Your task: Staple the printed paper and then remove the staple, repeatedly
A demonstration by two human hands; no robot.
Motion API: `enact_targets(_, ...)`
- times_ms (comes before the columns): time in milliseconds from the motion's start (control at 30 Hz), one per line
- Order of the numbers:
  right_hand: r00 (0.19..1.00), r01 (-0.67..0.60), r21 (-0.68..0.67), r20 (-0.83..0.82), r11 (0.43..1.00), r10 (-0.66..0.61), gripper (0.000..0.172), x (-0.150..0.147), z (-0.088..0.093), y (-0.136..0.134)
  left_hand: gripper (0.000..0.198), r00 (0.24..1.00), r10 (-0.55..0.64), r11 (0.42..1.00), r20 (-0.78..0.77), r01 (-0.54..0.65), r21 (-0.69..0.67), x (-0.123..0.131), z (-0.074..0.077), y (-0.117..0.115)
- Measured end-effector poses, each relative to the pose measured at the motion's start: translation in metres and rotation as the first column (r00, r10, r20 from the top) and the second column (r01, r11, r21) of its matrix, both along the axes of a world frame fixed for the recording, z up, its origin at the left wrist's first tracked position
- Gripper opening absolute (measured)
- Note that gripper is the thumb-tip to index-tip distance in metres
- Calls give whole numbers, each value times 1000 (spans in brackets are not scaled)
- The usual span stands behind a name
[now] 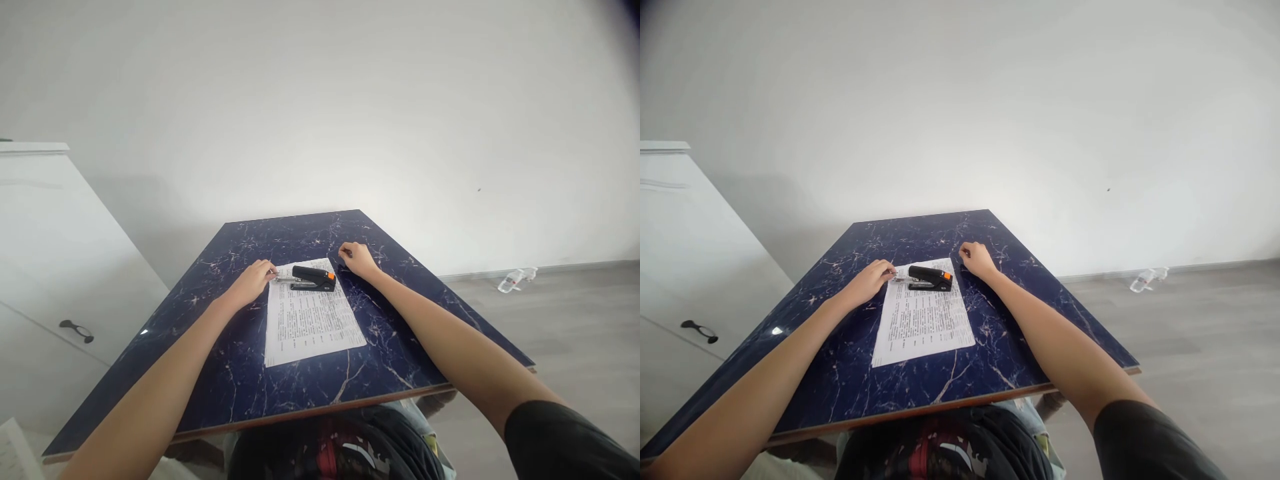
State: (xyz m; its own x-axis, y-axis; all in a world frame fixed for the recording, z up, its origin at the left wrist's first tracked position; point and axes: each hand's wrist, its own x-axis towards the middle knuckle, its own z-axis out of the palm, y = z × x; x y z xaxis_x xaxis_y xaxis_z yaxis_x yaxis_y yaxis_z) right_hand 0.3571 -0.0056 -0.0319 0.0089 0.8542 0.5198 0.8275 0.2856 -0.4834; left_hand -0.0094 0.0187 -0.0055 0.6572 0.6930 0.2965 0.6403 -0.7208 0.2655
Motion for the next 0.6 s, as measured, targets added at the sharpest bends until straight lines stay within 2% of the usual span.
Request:
enact_targets(100,1000,-22,-30,19,999,22,18,-1,-1,0,20,999,-34,999,4,34,-10,14,2,-12)
enact_targets(200,999,-35,-52,33,998,37,18,-3,-1,1,20,998,-51,998,-22,50,-26,20,1,-16)
enact_targets(367,998,-53,-66,36,996,56,18,-4,-2,1,21,998,-61,998,-18,61,-31,19,-2,-12)
enact_targets(500,997,-75,-62,20,995,77,18,-4,-3,1,20,996,-85,996,-3,85,-25,19,1,-14)
enact_targets(600,995,-97,-50,-5,994,97,19,-4,2,-3,20,996,-84,994,28,86,-72,14,5,-14)
